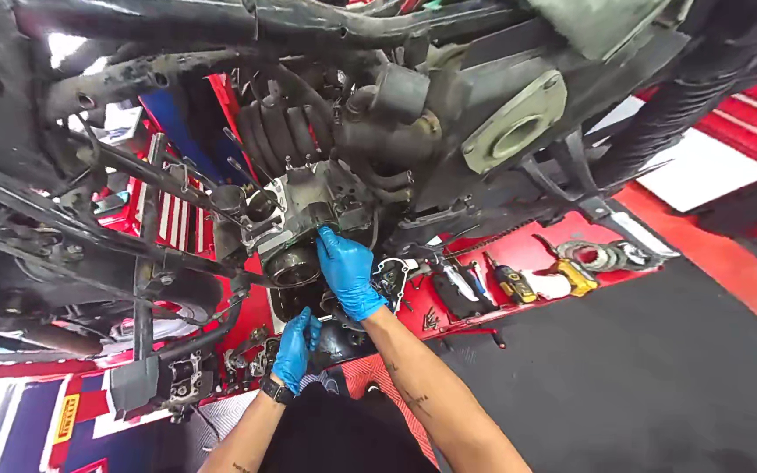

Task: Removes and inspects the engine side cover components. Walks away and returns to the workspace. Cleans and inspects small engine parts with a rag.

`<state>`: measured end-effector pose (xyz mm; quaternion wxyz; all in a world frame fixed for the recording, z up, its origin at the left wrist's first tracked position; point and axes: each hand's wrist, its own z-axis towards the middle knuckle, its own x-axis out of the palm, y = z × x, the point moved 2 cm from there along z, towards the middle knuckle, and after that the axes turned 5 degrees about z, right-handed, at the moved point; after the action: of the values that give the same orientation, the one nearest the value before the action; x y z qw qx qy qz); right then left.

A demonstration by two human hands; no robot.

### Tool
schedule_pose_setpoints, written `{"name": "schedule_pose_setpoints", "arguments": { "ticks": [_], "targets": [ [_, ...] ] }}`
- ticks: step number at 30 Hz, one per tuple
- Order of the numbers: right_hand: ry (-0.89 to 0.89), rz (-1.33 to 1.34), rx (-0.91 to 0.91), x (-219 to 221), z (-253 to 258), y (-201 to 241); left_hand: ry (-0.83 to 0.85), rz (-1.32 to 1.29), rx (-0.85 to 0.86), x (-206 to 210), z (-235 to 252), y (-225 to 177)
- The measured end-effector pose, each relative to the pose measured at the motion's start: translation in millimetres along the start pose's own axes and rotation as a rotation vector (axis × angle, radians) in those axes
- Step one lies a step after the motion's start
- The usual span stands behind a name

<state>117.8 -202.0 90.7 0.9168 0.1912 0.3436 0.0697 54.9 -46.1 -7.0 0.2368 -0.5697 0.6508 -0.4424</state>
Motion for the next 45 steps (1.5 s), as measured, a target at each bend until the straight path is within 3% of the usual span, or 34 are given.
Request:
{"name": "schedule_pose_setpoints", "arguments": {
  "ticks": [5,10,17,26,29,35,41,45],
  "targets": [
    [-0.067,0.129,-0.025,2.3,4.3,-2.3,-0.056,-0.069,-0.015,-2.2,-5.9,4.9],
    [-0.172,0.288,-0.187,3.2,-16.7,-13.1,-0.082,-0.171,-0.062,0.0,-11.3,7.4],
    [-0.206,0.363,-0.274,-27.6,-64.5,-27.8,0.076,-0.290,-0.077,9.2,-19.4,0.8],
    [-0.138,0.470,-0.385,-55.2,-116.5,-26.3,0.307,-0.546,0.095,45.9,-27.6,-38.9],
    [-0.095,0.459,-0.378,-56.0,-135.7,-31.6,0.303,-0.587,0.100,53.9,-33.3,-39.8],
    [0.098,0.510,-0.248,-72.0,-175.4,-37.3,0.116,-0.545,-0.014,50.7,-36.9,-20.5],
    [0.275,0.629,0.251,-87.5,-236.4,-89.9,-0.032,-0.521,-0.123,19.9,-44.3,12.5],
    [0.238,0.533,0.390,-89.3,-227.3,-116.0,-0.131,-0.516,-0.216,2.9,-52.3,36.7]
  ]
}}
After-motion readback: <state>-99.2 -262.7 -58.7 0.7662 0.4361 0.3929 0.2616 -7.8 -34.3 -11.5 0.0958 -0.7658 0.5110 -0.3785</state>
